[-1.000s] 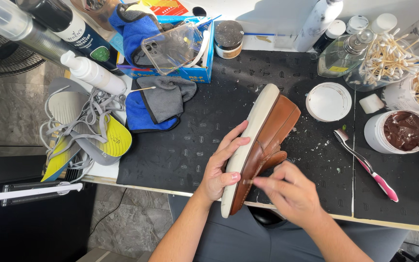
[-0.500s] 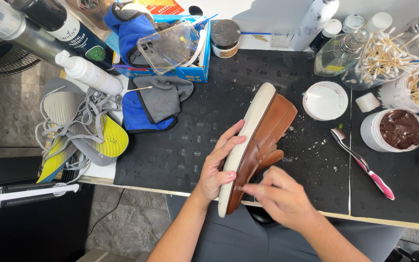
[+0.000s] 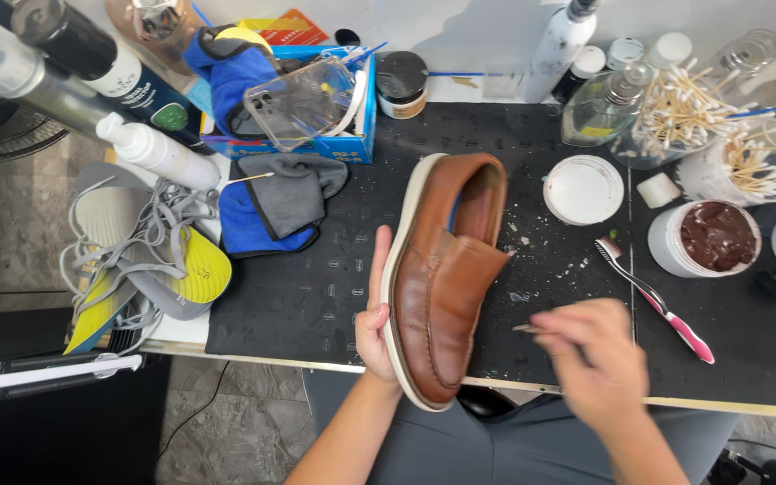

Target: The person cleans a brown leather loafer by applying a dark substance with fingers, then using a toothbrush and cotton swab to clean the upper and sole edges. The person also uses a large brush and a small black brush to scrub the white midsole and sole.

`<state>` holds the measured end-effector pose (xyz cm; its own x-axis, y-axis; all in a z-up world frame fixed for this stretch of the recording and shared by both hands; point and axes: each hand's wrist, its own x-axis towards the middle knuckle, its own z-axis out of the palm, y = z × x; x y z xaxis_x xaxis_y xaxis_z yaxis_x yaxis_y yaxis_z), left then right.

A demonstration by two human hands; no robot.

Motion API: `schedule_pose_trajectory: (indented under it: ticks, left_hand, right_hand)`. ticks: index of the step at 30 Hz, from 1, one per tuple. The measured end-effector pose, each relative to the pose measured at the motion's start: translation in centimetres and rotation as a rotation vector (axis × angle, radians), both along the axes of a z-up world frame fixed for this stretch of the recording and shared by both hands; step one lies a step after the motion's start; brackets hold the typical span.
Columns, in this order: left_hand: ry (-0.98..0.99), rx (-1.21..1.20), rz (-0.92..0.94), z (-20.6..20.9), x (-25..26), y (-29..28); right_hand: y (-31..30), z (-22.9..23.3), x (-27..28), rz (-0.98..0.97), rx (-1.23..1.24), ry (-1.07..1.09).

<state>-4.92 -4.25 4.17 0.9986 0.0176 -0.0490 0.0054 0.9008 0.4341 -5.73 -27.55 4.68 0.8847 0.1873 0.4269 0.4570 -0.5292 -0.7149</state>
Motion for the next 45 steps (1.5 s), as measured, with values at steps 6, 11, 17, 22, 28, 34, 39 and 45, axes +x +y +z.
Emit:
schedule_pose_trajectory:
  ticks: [6,11,17,22,28,34,39,45]
  left_hand:
    - [0.193,0.207,0.216,-0.9,-2.2,-6.8]
    - [0.139,0.444,-0.003,-1.8,-5.5,-8.8]
    - [0.018,1.086,0.059,0.1,-6.1,-5.9]
    - [-0.522,1.898,0.261,2.1,-1.0,-0.5]
    - [-0.427,1.397,-0.072,1.9,6.3,3.1]
    - [-0.296,1.545,-0.125,-0.2,6.8,2.9]
    - [-0.079,1.695,0.064,-0.9,3.8,2.6]
    - [-0.134,1.707,0.189,-1.2,2.8,2.7]
  right_hand:
    - [-11.4,-1.8,-1.5,-0.572,-0.013,0.037]
    - [-17.4,-3.2,-1.4,-0.66,-0.241,-0.063]
    - [-16.6,-1.3,-0.6,-0.66,-0.554,-0.25]
    - [-12.8,-1.0,-2.3,-0.549,-0.121,-0.151]
    - [-8.8,-3.0,-4.4,-0.022,0.074,0.089]
    - [-8.7,-4.0,-4.4,0.012,0.445,0.274]
    - [-8.1,-4.1,-3.1,0.059,0.652,0.286]
    - [-6.3,-3.0,-1.9,-0.124,0.423,0.286]
